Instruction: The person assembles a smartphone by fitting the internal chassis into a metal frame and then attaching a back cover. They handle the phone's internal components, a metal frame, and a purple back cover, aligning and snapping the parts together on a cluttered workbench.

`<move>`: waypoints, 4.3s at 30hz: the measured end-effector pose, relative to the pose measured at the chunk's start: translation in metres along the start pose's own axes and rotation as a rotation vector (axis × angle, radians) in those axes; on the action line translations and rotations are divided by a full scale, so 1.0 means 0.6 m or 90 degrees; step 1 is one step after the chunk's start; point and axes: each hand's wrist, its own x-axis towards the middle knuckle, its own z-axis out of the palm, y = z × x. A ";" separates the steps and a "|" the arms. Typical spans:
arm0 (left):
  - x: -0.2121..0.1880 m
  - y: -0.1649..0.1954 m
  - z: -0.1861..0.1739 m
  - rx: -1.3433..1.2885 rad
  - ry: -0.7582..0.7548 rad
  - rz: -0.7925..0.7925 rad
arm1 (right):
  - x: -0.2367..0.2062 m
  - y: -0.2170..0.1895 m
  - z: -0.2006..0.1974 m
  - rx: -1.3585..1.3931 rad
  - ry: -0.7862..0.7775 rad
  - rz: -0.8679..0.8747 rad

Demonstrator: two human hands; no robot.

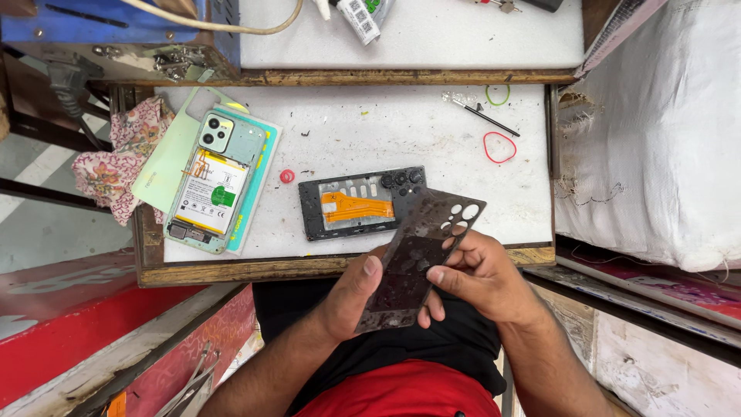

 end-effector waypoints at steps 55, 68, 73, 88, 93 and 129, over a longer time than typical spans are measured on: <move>0.031 -0.013 0.020 0.055 0.023 0.030 | -0.013 0.025 0.005 -0.116 0.164 -0.066; 0.026 -0.017 0.013 0.017 0.023 0.030 | -0.016 0.019 0.005 -0.126 0.159 -0.037; 0.034 -0.025 0.012 0.102 0.036 0.036 | -0.006 0.036 0.016 -0.077 0.245 -0.097; 0.037 -0.012 0.012 0.036 0.032 0.009 | -0.008 0.029 0.007 -0.097 0.219 -0.027; 0.044 -0.020 0.021 0.137 0.010 0.065 | -0.008 0.041 0.009 -0.048 0.228 -0.096; 0.026 -0.008 -0.010 0.018 0.043 0.065 | -0.011 0.027 0.014 -0.155 0.117 -0.055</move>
